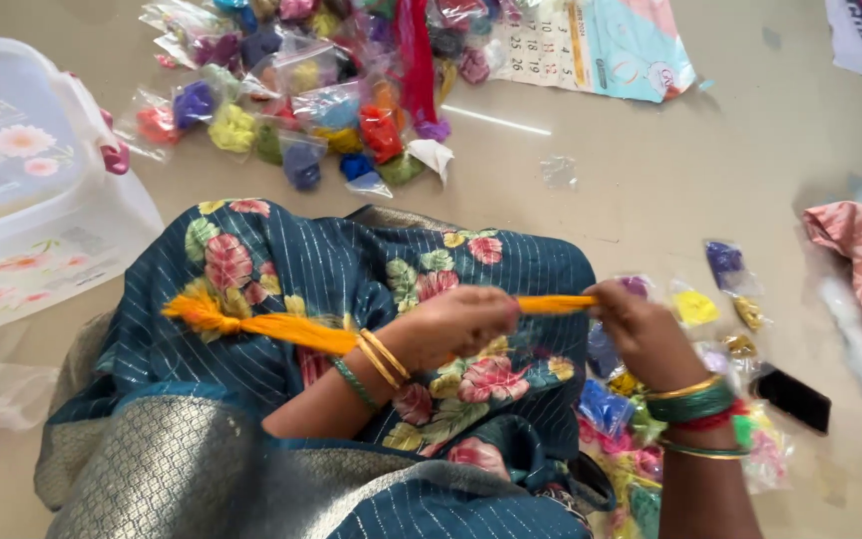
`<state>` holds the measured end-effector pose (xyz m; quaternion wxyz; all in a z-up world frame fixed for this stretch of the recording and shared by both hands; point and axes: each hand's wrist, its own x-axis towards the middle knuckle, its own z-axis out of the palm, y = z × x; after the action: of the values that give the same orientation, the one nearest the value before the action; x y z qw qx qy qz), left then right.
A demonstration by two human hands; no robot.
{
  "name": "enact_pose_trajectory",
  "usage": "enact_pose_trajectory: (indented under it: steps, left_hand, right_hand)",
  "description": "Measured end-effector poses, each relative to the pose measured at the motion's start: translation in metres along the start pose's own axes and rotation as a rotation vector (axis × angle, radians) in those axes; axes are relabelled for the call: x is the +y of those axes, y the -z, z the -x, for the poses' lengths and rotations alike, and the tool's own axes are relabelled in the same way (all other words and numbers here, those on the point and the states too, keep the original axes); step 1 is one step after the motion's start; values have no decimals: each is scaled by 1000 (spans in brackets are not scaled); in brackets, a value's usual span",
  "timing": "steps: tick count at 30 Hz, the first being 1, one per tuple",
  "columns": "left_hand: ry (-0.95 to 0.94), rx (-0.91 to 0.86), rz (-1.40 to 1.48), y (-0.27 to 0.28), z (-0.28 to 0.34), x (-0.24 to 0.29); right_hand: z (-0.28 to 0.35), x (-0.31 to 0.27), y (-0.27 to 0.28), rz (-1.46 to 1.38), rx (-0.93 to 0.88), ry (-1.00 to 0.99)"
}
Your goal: The person organizes colored plastic-like strips by hand, placing some into small plastic bags and arranging others into a long bundle on their lap.
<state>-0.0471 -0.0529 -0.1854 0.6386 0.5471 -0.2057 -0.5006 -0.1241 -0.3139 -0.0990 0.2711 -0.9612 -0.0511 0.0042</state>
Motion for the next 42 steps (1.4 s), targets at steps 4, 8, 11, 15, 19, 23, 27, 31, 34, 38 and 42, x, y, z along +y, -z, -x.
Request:
enact_pose_trajectory:
  steps: [4, 8, 11, 15, 19, 23, 27, 31, 34, 38, 42]
  left_hand:
    - [-301, -56, 846, 16, -4, -33]
    - [-338, 311, 686, 10, -5, -22]
    - [-377, 354, 384, 17, -13, -39]
    - [-380, 337, -139, 28, -12, -43]
    - [-344, 107, -66, 29, -11, -47]
    - [-338, -95, 198, 32, -22, -66]
    - [-206, 96, 364, 50, -46, -109]
    - [-133, 134, 860, 64, -41, -103]
    - [-96, 186, 998, 62, -35, -91]
    - [-126, 82, 941, 60, -37, -84]
    - [-156, -8, 927, 64, -32, -85]
  right_hand:
    - [5, -51, -61, 6, -74, -21]
    - [5, -88, -91, 261, -153, 14]
    - [-3, -103, -79, 354, -148, 86]
    - [-24, -104, -51, 488, -150, 225]
    - [-54, -100, -33, 566, -173, 285]
    - [-87, -67, -51, 308, -216, 245]
    - [-104, -19, -116, -101, -252, 158]
    - [-77, -45, -148, 176, 413, 450]
    - [-51, -46, -159, -386, 604, 129]
    - [-42, -28, -161, -989, 324, -255]
    - [-47, -27, -153, -1387, -52, -416]
